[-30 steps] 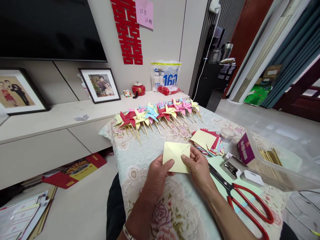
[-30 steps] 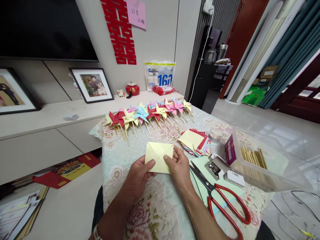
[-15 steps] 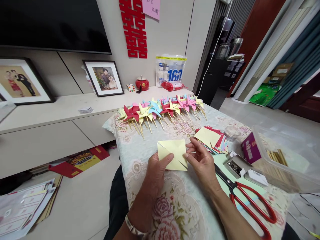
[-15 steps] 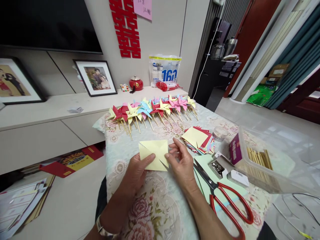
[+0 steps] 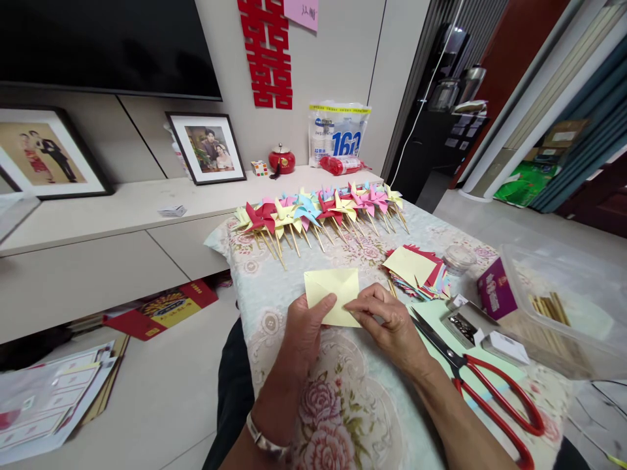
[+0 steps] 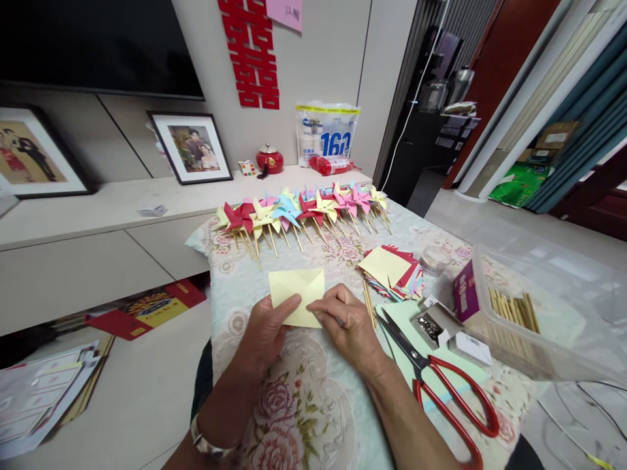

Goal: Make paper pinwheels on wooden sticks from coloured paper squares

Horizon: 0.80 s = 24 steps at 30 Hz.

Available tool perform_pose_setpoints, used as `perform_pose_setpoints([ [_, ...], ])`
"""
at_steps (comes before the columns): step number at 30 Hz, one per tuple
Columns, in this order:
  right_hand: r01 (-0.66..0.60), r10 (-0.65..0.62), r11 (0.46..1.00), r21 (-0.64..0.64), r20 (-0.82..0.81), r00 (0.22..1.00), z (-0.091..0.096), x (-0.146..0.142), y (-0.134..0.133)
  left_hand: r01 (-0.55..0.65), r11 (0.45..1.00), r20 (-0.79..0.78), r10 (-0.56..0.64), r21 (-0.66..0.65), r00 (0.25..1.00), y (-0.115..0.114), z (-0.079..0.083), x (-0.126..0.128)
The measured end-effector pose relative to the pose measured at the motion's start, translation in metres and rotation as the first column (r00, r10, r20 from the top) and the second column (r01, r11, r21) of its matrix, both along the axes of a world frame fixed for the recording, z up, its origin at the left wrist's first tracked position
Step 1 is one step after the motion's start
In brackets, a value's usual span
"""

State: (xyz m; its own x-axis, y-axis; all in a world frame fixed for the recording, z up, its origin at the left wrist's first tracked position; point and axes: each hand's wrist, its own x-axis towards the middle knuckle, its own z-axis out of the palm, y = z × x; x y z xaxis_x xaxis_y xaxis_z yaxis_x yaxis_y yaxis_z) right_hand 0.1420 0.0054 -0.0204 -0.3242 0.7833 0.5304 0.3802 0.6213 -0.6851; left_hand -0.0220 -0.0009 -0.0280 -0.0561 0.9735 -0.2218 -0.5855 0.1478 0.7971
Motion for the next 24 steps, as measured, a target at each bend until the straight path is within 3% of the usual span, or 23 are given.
perform_pose_setpoints([
  [7, -0.060, 0.060, 0.998, -0.010, 0.021, 0.998, 0.003, 0.001, 0.000, 0.033, 0.999, -0.092, -0.032, 0.004, 0.995, 0.002, -0.012, 0.001],
  [13, -0.050, 0.052, 0.997, -0.053, 0.048, 0.997, 0.006, 0.000, -0.003, 0.078, 0.997, -0.172, -0.073, 0.024, 0.982, 0.000, -0.010, 0.001],
  [24, 0.005, -0.004, 0.955, -0.296, 0.004, 1.000, 0.003, -0.004, -0.002, 0.110, 0.994, -0.340, -0.103, 0.002, 0.935, -0.003, -0.003, 0.004],
])
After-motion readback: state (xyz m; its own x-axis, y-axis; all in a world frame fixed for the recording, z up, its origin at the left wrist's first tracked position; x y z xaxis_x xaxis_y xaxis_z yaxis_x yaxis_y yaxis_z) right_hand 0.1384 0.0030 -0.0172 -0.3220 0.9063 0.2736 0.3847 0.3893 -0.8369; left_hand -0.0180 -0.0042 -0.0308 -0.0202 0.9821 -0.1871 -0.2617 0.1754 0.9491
